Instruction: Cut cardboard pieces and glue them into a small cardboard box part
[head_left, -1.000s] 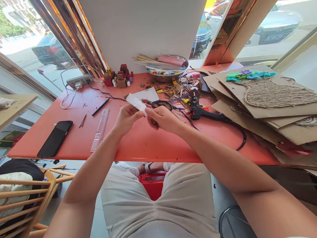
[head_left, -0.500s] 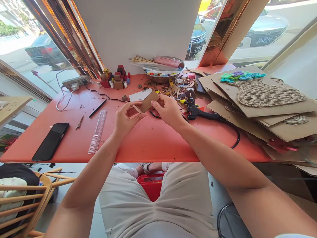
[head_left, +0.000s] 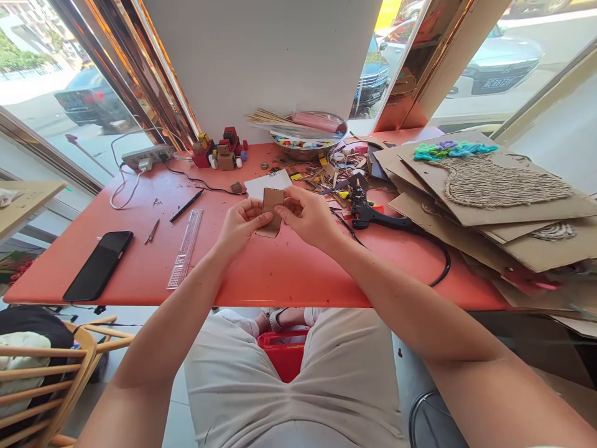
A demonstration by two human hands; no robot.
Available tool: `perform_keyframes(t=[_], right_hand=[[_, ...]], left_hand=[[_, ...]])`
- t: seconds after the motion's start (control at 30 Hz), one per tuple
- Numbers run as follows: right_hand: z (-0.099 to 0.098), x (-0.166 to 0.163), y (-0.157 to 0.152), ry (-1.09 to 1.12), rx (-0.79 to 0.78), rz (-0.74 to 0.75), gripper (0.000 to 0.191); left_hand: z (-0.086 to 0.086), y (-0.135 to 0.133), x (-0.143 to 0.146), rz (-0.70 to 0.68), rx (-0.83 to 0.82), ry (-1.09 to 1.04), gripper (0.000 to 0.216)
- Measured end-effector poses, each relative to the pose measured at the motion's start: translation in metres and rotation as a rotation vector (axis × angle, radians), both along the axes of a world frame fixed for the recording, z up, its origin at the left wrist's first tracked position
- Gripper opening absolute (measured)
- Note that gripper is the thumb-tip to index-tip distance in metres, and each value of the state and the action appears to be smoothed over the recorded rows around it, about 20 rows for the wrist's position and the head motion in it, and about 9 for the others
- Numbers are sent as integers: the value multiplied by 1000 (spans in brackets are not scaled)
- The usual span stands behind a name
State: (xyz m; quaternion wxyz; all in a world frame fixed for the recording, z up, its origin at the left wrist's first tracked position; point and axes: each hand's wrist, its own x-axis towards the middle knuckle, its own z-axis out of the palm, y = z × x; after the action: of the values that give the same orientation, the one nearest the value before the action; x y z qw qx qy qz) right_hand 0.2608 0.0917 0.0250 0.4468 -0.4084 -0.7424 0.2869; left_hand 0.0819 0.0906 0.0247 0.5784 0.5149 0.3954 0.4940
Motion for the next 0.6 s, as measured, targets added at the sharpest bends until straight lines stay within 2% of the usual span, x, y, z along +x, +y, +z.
perform_keyframes(t=[0.17,0.43,0.6], right_hand=[[-3,-3,-1,42,-7,111,30],[5,0,-4,-44,90,-2,34],[1,2,-1,-158,171,-3,39]], left_hand=[[-2,3,-1,75,-47,-34,43],[-5,5,-6,-59,-180,-39,25],[-7,5,-8,-161,-180,-17,50]])
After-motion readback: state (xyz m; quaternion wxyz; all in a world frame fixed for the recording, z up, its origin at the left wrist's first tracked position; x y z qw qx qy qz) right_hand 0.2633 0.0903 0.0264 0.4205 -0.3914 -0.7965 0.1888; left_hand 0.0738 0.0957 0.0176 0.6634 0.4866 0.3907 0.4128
